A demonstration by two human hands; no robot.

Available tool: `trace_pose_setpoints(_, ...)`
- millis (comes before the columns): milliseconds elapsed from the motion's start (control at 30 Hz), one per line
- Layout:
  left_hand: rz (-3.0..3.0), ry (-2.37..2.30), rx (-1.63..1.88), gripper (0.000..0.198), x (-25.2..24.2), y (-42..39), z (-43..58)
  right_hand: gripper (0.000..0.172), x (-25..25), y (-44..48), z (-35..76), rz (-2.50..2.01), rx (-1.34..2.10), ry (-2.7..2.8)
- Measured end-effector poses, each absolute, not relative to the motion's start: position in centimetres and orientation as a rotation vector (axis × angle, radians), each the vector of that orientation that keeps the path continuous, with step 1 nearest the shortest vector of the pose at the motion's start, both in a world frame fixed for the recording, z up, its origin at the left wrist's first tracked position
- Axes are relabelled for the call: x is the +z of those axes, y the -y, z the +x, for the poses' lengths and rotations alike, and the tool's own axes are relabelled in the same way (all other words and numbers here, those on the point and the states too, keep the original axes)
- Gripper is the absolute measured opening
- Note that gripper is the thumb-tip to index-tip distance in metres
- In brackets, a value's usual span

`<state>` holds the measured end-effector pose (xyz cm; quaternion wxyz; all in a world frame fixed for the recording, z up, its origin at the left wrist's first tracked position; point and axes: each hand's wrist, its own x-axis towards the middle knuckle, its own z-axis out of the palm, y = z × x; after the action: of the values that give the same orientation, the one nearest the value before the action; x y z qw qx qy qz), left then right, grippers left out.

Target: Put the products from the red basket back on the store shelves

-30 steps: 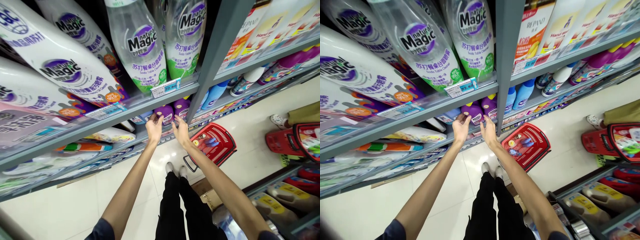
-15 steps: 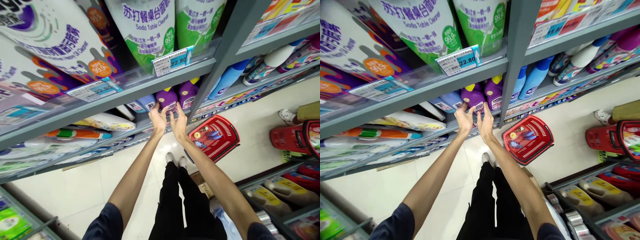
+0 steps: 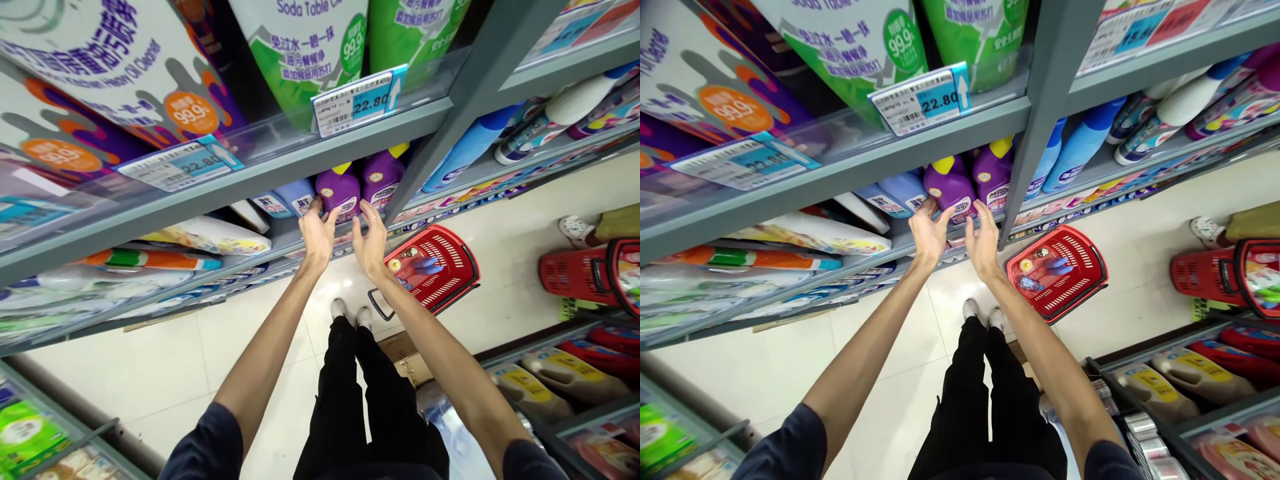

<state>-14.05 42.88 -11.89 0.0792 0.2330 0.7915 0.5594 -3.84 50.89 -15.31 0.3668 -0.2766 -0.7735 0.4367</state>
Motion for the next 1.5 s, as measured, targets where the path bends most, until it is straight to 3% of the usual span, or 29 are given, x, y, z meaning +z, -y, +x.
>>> trace_pose_setpoints(100, 0.701, -2.548, 1.571, 0.033, -12.5, -41.2, -13.2, 0.032, -15.8, -53.4, -2.4, -0.688, 1.167, 2.101)
trace_pose_setpoints(300, 0.839, -2.683, 0.980, 0.025, -15.5, -39.9, -13.1, 0.025, -17.6, -57.6, -2.1, -0.628, 1.140, 2.443)
trace_pose_setpoints(533, 0.895, -2.691, 0.970, 0.015, -16.2, -41.3, -14.0, 0.017, -17.4, -59.0, -3.1, -0.497, 1.009, 2.666)
trace_pose_setpoints(667, 0.893, -2.697, 0.917, 0.014, -16.1, -41.3, -13.9, 0.020, -16.7, -59.3, -3.0, -0.433, 0.822, 2.796)
trace_pose_setpoints(1033, 1.011, -2.705, 0.782, 0.020, -15.5, -41.2, -13.7, 0.032, -17.0, -59.2, -2.9, -0.358, 0.781, 2.855)
trace_pose_setpoints(1333, 1.078, -2.724, 0.630, 0.026, -15.3, -41.2, -13.9, 0.032, -16.0, -58.8, -3.4, -0.381, 0.667, 2.950)
trace_pose_setpoints(1500, 1.204, -2.672, 0.842, 0.039, -15.3, -39.5, -11.8, 0.040, -16.0, -57.9, 0.8, -0.413, 0.798, 2.814)
